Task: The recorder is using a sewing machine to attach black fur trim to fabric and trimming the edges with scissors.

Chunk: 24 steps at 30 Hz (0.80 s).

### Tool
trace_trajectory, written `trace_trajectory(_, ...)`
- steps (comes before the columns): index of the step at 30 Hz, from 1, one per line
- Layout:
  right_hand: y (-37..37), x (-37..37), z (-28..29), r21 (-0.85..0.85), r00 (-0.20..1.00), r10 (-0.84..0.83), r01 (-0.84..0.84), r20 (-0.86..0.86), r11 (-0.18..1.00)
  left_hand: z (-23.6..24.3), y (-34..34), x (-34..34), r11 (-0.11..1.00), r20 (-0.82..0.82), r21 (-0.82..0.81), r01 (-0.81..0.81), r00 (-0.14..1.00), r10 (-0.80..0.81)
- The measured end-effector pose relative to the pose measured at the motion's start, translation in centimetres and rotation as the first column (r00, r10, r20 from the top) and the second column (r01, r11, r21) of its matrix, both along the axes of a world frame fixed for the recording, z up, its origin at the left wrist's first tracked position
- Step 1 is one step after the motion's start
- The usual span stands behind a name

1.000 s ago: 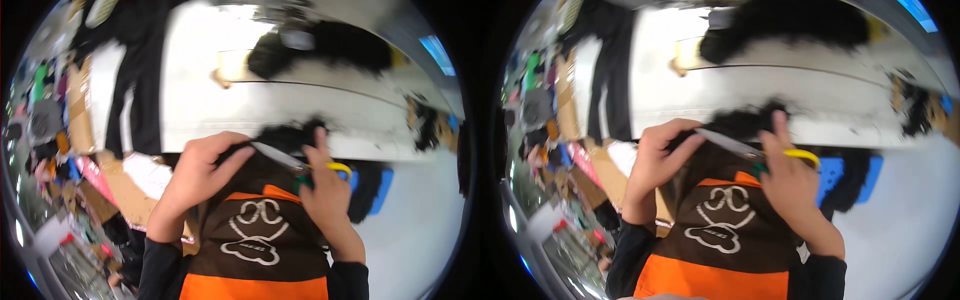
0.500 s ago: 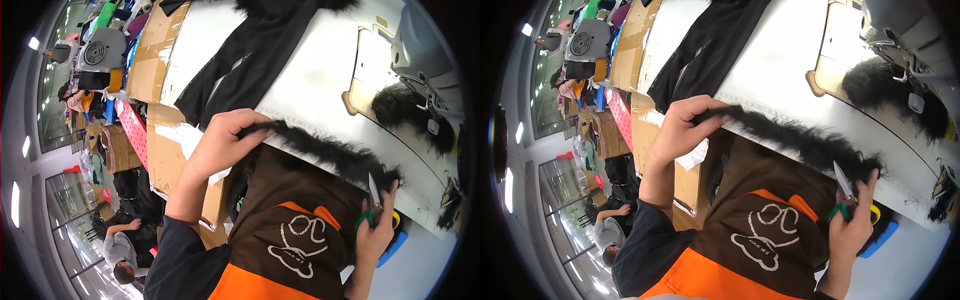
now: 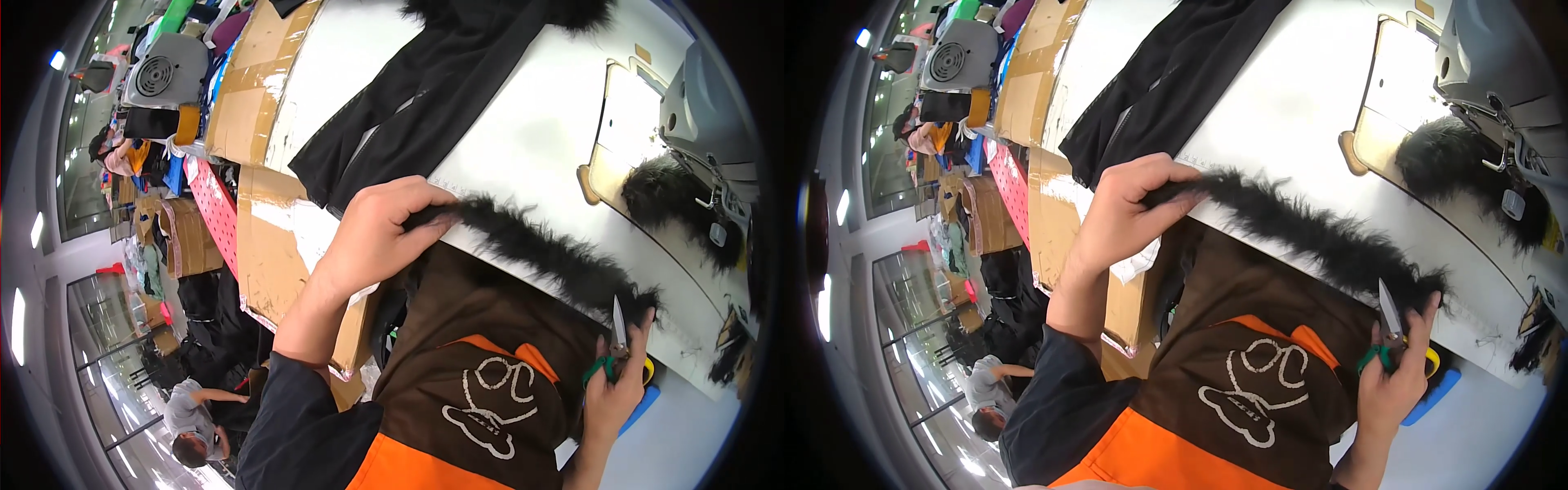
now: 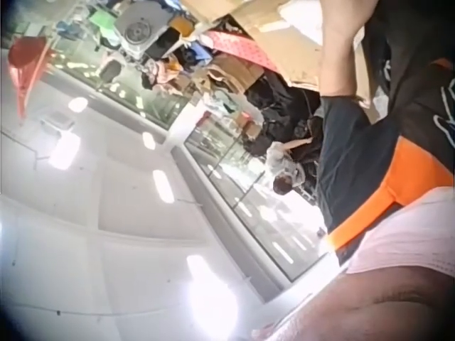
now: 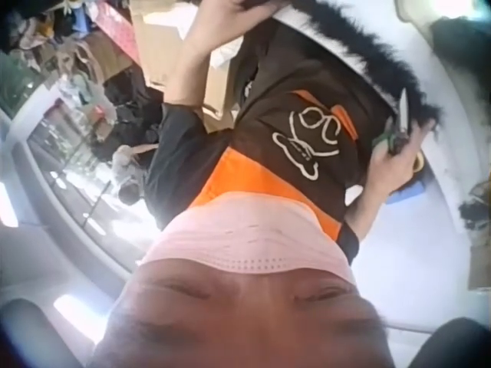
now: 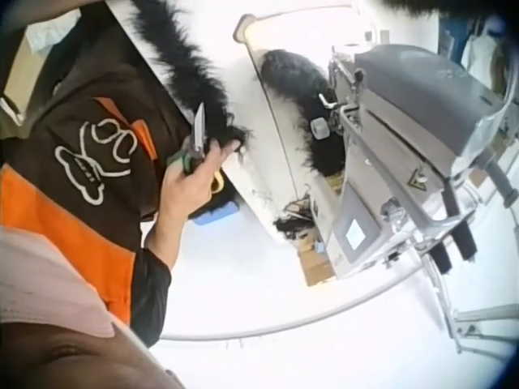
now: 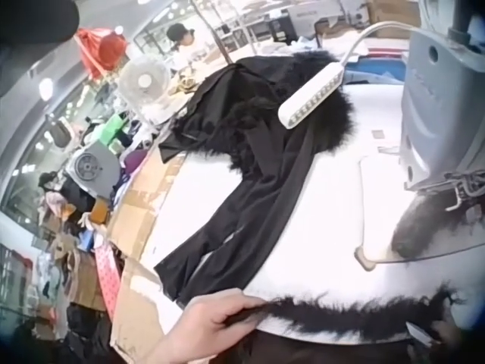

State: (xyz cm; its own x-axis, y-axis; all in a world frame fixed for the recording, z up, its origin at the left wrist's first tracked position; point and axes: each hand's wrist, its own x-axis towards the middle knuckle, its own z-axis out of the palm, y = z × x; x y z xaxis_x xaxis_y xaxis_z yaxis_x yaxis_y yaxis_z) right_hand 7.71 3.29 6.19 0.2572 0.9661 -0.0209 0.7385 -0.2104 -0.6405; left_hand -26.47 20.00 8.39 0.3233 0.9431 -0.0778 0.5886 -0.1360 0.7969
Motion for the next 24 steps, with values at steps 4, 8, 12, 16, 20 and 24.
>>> trace_trajectory(4, 0.1, 0.0, 0.3, -0.019, 1.000, 0.005, -0.005, 0.018, 1.000, -0.3, 0.3, 0.0, 0.998, -0.011, 0.056, 0.011, 1.000, -0.010)
trace_trajectory(8, 0.6, -0.3, 0.8, -0.031, 0.997, 0.017, -0.015, 0.075, 0.999, -0.4, 0.3, -0.1, 1.000, -0.022, 0.003, -0.031, 0.999, 0.031)
trace_trajectory(12, 0.7, -0.3, 0.6, -0.013, 0.997, 0.014, -0.013, 0.073, 1.000, 0.0, 0.5, 0.0, 0.999, -0.031, -0.018, -0.047, 0.998, 0.047)
trace_trajectory(16, 0.1, 0.5, 0.6, -0.021, 0.996, 0.032, -0.030, 0.083, 0.999, -0.1, 1.3, 0.0, 0.997, 0.046, -0.062, -0.034, 0.998, 0.037)
trace_trajectory(20, 0.3, 0.0, 0.8, -0.014, 0.999, -0.020, 0.020, 0.044, 1.000, 1.3, 2.4, 0.1, 0.969, -0.109, -0.247, -0.023, 0.994, -0.004)
trace_trajectory(24, 0.9, -0.3, 1.1, -0.033, 0.999, -0.053, 0.054, 0.010, 0.998, 1.2, 2.3, -0.4, 0.967, -0.059, -0.254, -0.023, 0.998, 0.009)
